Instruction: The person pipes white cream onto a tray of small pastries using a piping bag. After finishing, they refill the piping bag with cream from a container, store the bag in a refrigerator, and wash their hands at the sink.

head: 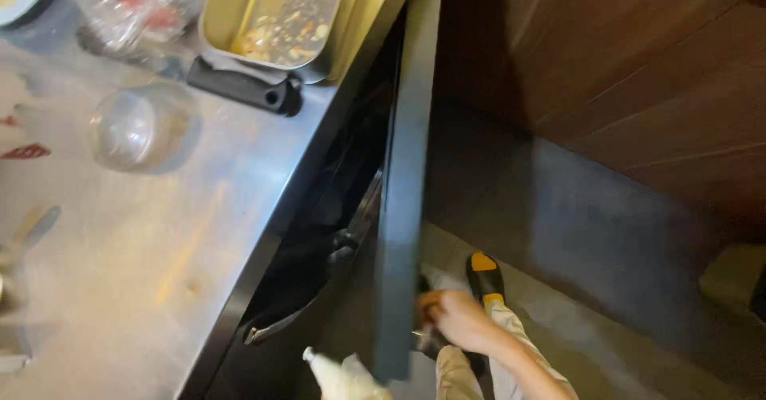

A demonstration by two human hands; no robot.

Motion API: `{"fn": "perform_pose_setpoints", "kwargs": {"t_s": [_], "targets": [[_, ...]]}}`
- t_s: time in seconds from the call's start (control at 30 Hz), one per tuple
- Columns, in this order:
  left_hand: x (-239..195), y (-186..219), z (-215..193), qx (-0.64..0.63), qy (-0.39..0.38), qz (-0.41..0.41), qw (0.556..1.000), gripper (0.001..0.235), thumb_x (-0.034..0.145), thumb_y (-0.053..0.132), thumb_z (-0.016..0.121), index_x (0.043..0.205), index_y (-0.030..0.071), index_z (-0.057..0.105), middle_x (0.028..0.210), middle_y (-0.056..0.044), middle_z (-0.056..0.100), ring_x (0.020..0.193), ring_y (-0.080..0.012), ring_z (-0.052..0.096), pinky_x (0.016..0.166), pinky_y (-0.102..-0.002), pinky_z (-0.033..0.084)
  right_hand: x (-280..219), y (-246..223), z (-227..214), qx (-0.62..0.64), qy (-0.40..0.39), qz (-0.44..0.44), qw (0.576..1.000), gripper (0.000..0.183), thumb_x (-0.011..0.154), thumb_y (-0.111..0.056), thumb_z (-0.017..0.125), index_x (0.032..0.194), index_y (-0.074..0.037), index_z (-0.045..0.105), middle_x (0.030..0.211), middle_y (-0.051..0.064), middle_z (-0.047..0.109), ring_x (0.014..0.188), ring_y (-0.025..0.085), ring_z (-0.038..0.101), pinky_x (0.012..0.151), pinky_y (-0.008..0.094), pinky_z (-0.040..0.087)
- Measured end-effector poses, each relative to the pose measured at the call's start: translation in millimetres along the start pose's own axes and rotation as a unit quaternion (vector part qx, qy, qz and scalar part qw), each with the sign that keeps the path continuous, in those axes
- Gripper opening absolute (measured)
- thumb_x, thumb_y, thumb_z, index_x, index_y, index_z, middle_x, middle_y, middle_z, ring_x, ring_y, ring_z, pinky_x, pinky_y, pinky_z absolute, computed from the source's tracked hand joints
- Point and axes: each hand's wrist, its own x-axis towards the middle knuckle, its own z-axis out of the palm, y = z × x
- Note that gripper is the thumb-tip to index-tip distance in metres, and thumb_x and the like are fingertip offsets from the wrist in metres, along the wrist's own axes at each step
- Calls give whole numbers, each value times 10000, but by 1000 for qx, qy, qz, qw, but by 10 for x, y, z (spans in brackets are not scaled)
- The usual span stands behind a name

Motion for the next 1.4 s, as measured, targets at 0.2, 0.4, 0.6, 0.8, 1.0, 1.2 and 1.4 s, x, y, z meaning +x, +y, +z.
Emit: {"fn": "perform_pose_setpoints", "kwargs": {"t_s": [0.2,0.4,0.6,0.8,1.0,1.2,1.4], "targets": [[-337,1095,2369,131,50,142,980,669,797,194,645,1436,45,517,1241,-200,656,1078,-312,637,923,-428,506,-679,-824,-1931,66,297,48,952,599,989,-478,406,1445,-96,482,1391,115,598,1189,284,588,954,405,460],[996,1728,2857,46,32,223,973,491,850,423,634,1283,195,600,1194,-54,684,1062,-213,666,878,-380,518,-713,-628,-2671,-349,392,8,851,664,934,-579,568,1412,-122,513,1270,107,698,1053,391,690,688,582,557],[2463,2467,2179,75,154,246,954,375,744,417,764,1036,189,702,962,-15,719,839,-201,722,680,-340,602,-676,-550,-3024,-386,383,22,839,626,888,-603,597,1365,-202,533,1153,81,738,967,379,727,697,578,574],[3112,2646,1888,202,306,281,887,513,729,463,815,1074,95,723,1047,-83,737,923,-278,728,699,-398,589,-630,-580,-2928,-361,372,61,853,620,848,-620,601,1309,-213,527,1161,62,724,1025,355,705,730,564,567],[2616,2346,2296,377,362,379,764,643,746,610,807,1027,32,775,968,-165,753,864,-337,729,692,-463,546,-646,-714,-2453,-273,405,70,870,640,815,-566,607,1356,-230,539,1251,64,707,1103,327,684,843,523,544],[350,1404,3360,202,67,300,930,392,905,294,686,1219,72,611,1141,-130,687,858,-246,682,697,-372,525,-425,-1035,-1461,-157,398,58,902,742,778,-405,653,1456,-201,429,1215,164,630,1128,406,618,868,602,517],[-2337,2413,4016,193,-209,663,693,261,922,48,520,1152,120,619,1021,-77,592,816,-193,615,743,-311,533,328,-1172,-657,-10,305,-33,952,772,832,-382,653,1478,-118,321,1310,270,584,1254,465,584,1031,634,482]]}}
